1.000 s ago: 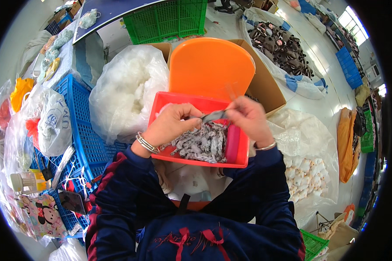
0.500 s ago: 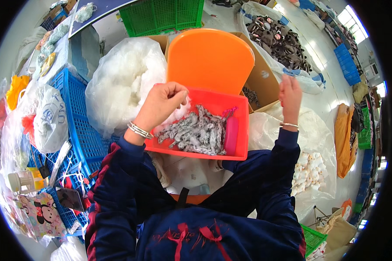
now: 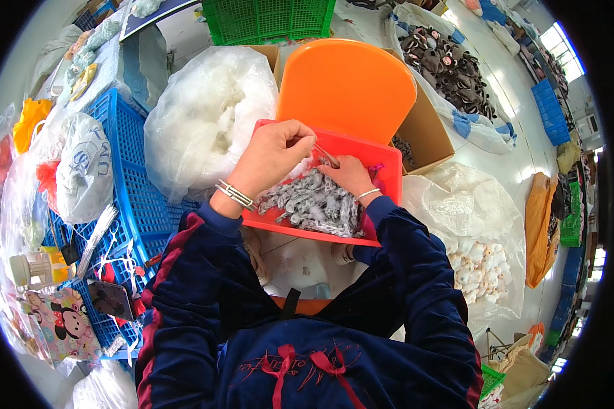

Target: The person repeatedly inserts white stuffing into a small patterned fabric item using a metal tool. They adjust the fabric and push the stuffing deeper, then place the item into a red tray. The process is repeated with additional fabric items.

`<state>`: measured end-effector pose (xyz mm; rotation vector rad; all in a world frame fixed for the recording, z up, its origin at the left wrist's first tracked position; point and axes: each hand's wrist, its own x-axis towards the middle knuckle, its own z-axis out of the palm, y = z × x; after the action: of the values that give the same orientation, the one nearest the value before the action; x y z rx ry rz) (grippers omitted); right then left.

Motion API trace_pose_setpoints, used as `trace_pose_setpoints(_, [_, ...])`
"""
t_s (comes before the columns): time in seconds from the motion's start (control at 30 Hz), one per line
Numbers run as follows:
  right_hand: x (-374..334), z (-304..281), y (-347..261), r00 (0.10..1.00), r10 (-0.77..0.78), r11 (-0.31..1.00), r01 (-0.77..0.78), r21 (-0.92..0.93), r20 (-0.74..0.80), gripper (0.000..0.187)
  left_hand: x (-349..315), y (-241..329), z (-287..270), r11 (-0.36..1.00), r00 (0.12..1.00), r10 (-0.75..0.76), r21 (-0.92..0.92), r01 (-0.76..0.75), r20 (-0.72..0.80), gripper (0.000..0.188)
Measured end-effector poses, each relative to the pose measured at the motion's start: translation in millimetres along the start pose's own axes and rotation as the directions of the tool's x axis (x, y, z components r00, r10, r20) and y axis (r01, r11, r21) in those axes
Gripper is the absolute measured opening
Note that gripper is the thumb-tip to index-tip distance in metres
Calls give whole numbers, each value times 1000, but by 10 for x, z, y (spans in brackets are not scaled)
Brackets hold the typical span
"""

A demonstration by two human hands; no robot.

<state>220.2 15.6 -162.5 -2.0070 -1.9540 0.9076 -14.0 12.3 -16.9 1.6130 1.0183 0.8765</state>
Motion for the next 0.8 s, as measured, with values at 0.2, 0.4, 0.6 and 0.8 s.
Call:
trace_pose_setpoints(0.2, [124, -215, 66, 996, -58, 939, 30, 342, 72, 30, -21, 67, -28, 998, 999, -41, 39, 40, 27, 17])
trace_pose_setpoints(0.4, [-543, -1009, -506, 988, -104, 626, -21, 780, 111, 14, -21, -111, 113, 986, 982, -105, -110, 123, 157, 22])
trace_pose_setpoints(0.6, [-745, -1108, -668, 978, -184, 456, -4, 890, 99, 18, -81, 80, 379, 931, 917, -221, -208, 299, 331, 23])
trace_pose_setpoints(0.8, [-773, -1182, -684, 979, -188, 420, 4, 908, 83, 18, -20, 29, 397, 914, 873, -293, -152, 375, 391, 16])
